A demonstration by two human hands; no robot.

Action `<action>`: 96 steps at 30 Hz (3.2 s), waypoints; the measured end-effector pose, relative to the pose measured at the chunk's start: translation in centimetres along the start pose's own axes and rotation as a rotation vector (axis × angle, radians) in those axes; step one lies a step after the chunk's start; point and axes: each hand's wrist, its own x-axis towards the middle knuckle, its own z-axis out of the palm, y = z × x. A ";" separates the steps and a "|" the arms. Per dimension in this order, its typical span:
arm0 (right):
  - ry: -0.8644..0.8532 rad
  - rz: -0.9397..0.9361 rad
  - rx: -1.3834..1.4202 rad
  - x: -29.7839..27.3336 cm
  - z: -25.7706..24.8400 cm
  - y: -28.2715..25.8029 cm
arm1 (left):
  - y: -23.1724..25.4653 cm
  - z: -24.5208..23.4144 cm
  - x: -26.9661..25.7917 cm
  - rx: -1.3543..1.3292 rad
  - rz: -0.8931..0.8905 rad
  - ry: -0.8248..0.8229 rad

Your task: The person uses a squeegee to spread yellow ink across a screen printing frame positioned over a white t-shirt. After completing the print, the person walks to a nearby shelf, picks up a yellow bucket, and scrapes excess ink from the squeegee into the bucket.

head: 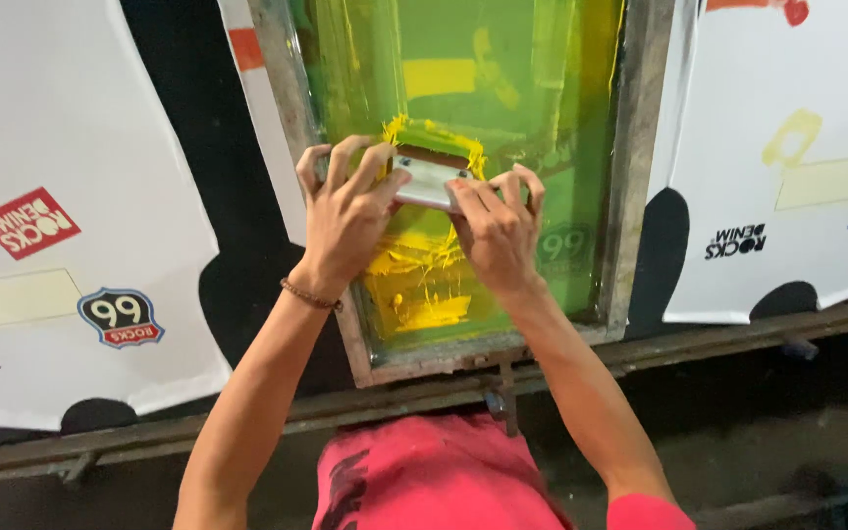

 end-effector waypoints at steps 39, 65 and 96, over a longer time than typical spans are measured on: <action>0.020 0.457 0.628 -11.6 -0.2 3.1 | 3.7 1.2 -13.2 -0.179 -0.423 0.183; 0.386 1.272 0.941 -7.9 -7.1 9.4 | 4.0 8.9 -19.2 -0.350 -0.963 0.330; 0.703 1.231 1.332 -3.9 10.8 -31.4 | -37.0 -13.8 -42.1 -0.456 -0.827 0.469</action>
